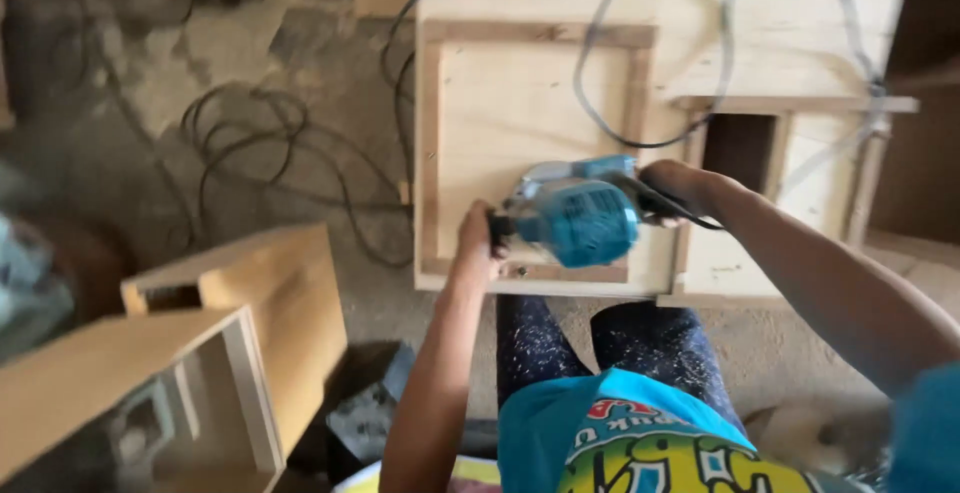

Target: The person uses a power router to carve a rectangular groove into a wooden panel.

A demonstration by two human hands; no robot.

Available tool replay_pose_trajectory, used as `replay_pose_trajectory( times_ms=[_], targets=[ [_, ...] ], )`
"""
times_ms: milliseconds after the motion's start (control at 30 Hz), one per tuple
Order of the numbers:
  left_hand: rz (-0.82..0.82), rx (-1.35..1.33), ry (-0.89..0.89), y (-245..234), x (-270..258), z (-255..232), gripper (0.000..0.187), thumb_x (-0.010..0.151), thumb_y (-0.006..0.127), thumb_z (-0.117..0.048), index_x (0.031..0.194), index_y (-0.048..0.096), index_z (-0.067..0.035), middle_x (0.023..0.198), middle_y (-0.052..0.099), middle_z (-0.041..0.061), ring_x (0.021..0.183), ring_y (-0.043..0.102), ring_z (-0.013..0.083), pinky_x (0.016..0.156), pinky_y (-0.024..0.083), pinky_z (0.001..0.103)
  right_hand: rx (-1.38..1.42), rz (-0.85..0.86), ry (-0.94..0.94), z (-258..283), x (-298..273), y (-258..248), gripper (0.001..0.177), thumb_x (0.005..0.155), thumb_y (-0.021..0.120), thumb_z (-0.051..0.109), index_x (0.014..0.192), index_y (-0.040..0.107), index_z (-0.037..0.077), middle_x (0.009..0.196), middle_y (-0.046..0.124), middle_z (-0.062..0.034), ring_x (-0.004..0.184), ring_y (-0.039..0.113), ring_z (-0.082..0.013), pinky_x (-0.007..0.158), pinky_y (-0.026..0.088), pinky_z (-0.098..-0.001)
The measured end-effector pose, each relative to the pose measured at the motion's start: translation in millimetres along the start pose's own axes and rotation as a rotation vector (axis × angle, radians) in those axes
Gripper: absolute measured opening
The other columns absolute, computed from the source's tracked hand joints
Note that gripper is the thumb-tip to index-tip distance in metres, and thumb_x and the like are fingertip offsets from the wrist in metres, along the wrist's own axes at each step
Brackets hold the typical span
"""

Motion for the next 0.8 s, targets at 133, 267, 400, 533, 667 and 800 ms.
replay_pose_trajectory(
  times_ms=[133,267,400,533,667,800],
  targets=[
    [0.031,0.056,0.025,0.3,0.5,-21.1,0.024,0.097,0.056,-0.034,0.095,0.052,-0.01,0.072,0.055,0.009,0.045,0.05,0.0166,0.034,0.035,0.027,-0.139,-0.118,0.053,43.1,-62.7,19.7,0.037,0.106,0.042,0.04,0.093,0.064,0.013,0.079,0.07,-0.0085,0.051,0.064,-0.0256,0.051,0.055,-0.0392],
    [-0.203,0.341,-0.049,16.4,-55.2,-18.9,0.034,0.092,0.048,-0.043,0.108,0.054,-0.013,0.099,0.066,0.012,0.06,0.069,0.0343,0.056,0.06,0.044,-0.929,-0.719,-0.349,16.3,-119.5,5.8,0.039,0.113,0.046,0.026,0.09,0.068,0.003,0.08,0.07,-0.0204,0.06,0.06,-0.026,0.053,0.05,-0.0381],
    [-0.3,0.937,0.795,15.5,-59.7,-19.2,0.039,0.096,0.069,-0.039,0.112,0.067,-0.004,0.109,0.071,0.018,0.093,0.07,0.0289,0.081,0.054,0.039,-0.209,-1.104,-0.893,-56.5,-165.2,16.5,0.02,0.112,0.053,0.018,0.104,0.064,0.003,0.093,0.066,-0.011,0.072,0.064,-0.0209,0.059,0.051,-0.0393],
    [-0.484,0.887,0.915,-13.7,-21.1,9.3,0.026,0.097,0.065,-0.031,0.101,0.065,-0.005,0.089,0.071,0.013,0.083,0.069,0.0252,0.079,0.053,0.039,-0.04,-0.757,-0.856,-77.0,-94.3,21.1,0.032,0.104,0.058,0.025,0.125,0.065,0.001,0.122,0.062,-0.0176,0.11,0.066,-0.0278,0.09,0.057,-0.0414],
    [-0.454,0.841,1.115,-31.0,-17.6,29.8,0.019,0.096,0.065,-0.02,0.098,0.061,-0.002,0.084,0.067,0.014,0.077,0.064,0.0261,0.075,0.053,0.039,0.1,-0.476,-0.927,-12.6,-54.4,45.2,0.042,0.099,0.065,0.033,0.134,0.059,0.01,0.122,0.065,-0.0116,0.107,0.066,-0.0252,0.09,0.053,-0.0374],
    [-0.352,0.703,1.18,-25.2,-18.5,22.5,0.022,0.104,0.064,-0.023,0.098,0.058,-0.002,0.081,0.061,0.009,0.074,0.056,0.0168,0.07,0.049,0.035,-0.08,-0.65,-1.148,-5.0,-39.2,42.1,0.027,0.102,0.064,0.028,0.113,0.061,0.003,0.101,0.065,-0.0193,0.089,0.061,-0.0304,0.077,0.05,-0.0422]
  ],
)
Point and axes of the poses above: each hand's wrist, its own x-axis towards the middle knuckle, its own y-axis out of the palm, z = x × y, the point moved 3 cm from there along x, towards the middle knuckle
